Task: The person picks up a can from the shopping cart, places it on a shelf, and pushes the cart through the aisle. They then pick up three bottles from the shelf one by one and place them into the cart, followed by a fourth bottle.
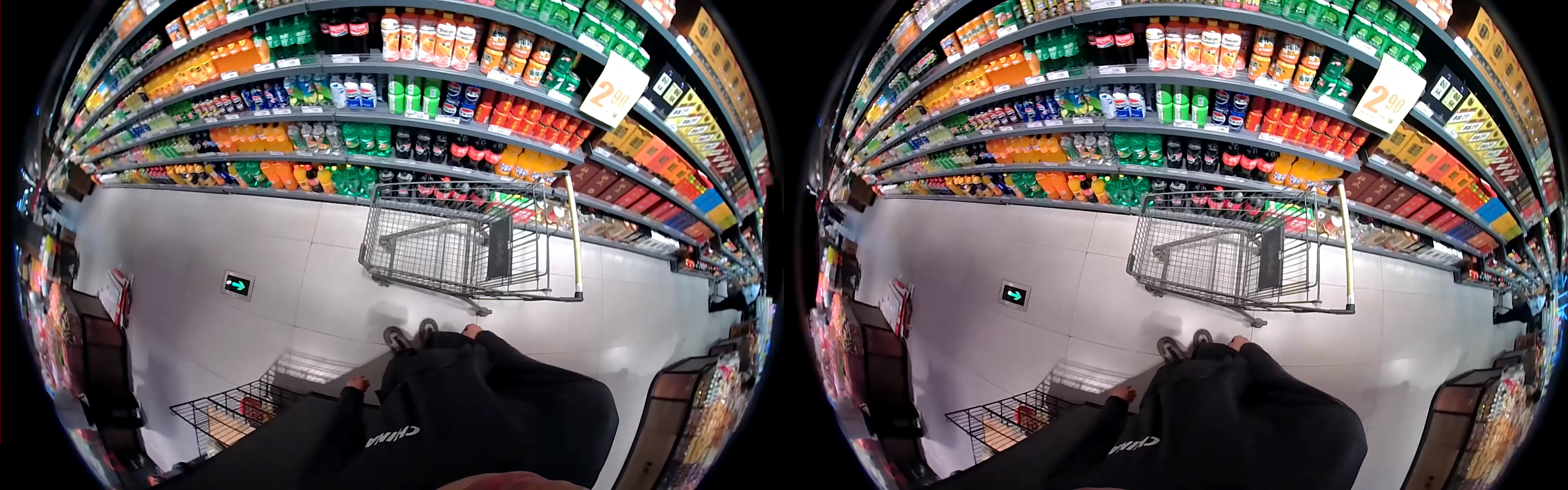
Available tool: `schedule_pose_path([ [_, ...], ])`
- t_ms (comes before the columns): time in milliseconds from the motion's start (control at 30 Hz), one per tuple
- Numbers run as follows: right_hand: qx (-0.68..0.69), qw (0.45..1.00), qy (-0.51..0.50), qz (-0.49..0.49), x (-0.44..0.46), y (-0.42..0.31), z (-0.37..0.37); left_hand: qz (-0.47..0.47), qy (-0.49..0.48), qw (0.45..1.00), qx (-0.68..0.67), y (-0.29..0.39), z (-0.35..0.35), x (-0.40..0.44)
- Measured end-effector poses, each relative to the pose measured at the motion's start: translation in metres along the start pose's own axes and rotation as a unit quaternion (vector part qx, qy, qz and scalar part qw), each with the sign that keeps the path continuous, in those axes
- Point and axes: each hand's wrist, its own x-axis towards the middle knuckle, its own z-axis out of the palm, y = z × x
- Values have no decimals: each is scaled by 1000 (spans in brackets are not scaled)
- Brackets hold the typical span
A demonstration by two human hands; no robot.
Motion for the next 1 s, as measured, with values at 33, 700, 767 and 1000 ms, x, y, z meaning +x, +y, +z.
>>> schedule_pose_path([
  [33, 6, 1000, -13, 5, -2, 0, 0, -21, 23, 998, -55, 10, 7, 6],
  [700, 100, 965, -45, -238, 32, -93, -134, -189, 217, 663, -690, 60, -212, 181],
  [767, 262, 943, -123, -165, 31, -108, -171, -216, 217, 686, -660, 52, -227, 202],
  [1000, 431, 899, 63, -54, 113, -71, -137, -134, 177, 795, -565, 100, -320, 269],
])
